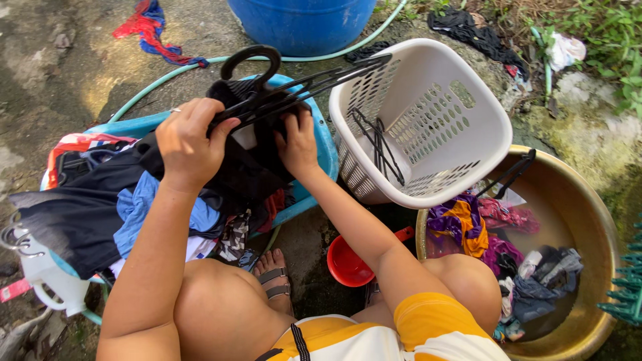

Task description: The person washes clothes in a basin of water and then places them on hangers to be dried.

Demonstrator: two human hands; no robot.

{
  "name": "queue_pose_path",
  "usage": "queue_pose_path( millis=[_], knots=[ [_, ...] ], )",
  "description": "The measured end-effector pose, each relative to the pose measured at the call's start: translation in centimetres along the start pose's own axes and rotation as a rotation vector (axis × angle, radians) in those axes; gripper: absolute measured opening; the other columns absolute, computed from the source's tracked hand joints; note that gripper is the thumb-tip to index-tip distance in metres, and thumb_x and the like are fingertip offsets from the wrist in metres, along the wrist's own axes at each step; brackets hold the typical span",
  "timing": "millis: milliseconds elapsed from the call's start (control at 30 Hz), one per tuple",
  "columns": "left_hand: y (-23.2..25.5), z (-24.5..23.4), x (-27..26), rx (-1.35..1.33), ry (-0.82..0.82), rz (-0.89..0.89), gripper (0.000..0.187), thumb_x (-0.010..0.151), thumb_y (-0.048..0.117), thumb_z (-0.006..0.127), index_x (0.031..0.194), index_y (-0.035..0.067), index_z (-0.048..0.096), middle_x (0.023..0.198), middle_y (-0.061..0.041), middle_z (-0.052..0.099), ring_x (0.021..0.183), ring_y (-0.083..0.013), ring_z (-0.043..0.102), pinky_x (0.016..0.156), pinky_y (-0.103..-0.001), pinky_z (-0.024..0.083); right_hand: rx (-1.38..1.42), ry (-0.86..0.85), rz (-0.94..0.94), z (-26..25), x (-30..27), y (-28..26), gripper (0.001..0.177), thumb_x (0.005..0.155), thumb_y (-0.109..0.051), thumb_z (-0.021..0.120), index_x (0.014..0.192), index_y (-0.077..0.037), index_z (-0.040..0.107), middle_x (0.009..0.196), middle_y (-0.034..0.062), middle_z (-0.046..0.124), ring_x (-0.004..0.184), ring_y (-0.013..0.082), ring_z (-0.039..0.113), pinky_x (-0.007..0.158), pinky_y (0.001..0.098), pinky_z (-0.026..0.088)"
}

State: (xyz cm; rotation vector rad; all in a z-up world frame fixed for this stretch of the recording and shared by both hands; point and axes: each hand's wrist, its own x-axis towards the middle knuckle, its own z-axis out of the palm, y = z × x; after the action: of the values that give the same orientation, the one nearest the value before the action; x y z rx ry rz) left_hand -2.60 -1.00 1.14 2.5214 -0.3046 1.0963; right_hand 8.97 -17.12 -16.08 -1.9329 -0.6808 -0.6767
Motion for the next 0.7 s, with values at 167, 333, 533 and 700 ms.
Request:
queue_pose_path(
  millis=[167,333,533,700],
  knots=[
    [-1.7,-0.2,-0.4,-0.066,-0.015,-0.083,0.025,0.091,0.016,0.084,0.101,0.003,0.064,0.091,-0.014,0.066,0.081,-0.0359,0.063,0.069,-0.042,0.048,0.133,-0.085,0.102,0.8,-0.4,4.3,0.035,0.088,0.001,0.070,0.121,-0.003,0.058,0.121,0.0162,0.063,0.117,0.0429,0.064,0.099,0.0427,0.055],
    [-4.8,-1.3,-1.2,-0.155,-0.014,-0.241,0.026,0.090,0.014,0.085,0.095,0.002,0.062,0.082,-0.014,0.063,0.076,-0.0362,0.062,0.067,-0.041,0.045,0.512,-0.184,0.265,-1.2,2.9,6.4,0.012,0.099,-0.008,0.068,0.110,-0.006,0.072,0.120,0.0132,0.067,0.112,0.0378,0.071,0.089,0.0387,0.059],
    [-3.7,-0.1,-1.0,-0.315,-0.007,-0.201,0.025,0.089,0.014,0.082,0.097,0.002,0.061,0.086,-0.015,0.064,0.077,-0.0330,0.065,0.070,-0.038,0.049,0.089,-0.134,0.007,-0.1,0.8,-0.2,0.083,0.073,-0.029,0.096,0.134,0.011,0.056,0.144,0.0278,0.040,0.129,0.0487,0.047,0.106,0.0493,0.043],
    [-2.7,-0.8,-0.7,-0.226,-0.063,-0.139,0.027,0.087,0.016,0.083,0.097,0.001,0.063,0.087,-0.016,0.066,0.077,-0.0341,0.063,0.066,-0.037,0.047,0.195,-0.105,0.075,1.2,1.5,3.0,0.053,0.081,-0.003,0.079,0.130,0.007,0.062,0.149,0.0207,0.043,0.129,0.0397,0.058,0.109,0.0433,0.050]
  ],
)
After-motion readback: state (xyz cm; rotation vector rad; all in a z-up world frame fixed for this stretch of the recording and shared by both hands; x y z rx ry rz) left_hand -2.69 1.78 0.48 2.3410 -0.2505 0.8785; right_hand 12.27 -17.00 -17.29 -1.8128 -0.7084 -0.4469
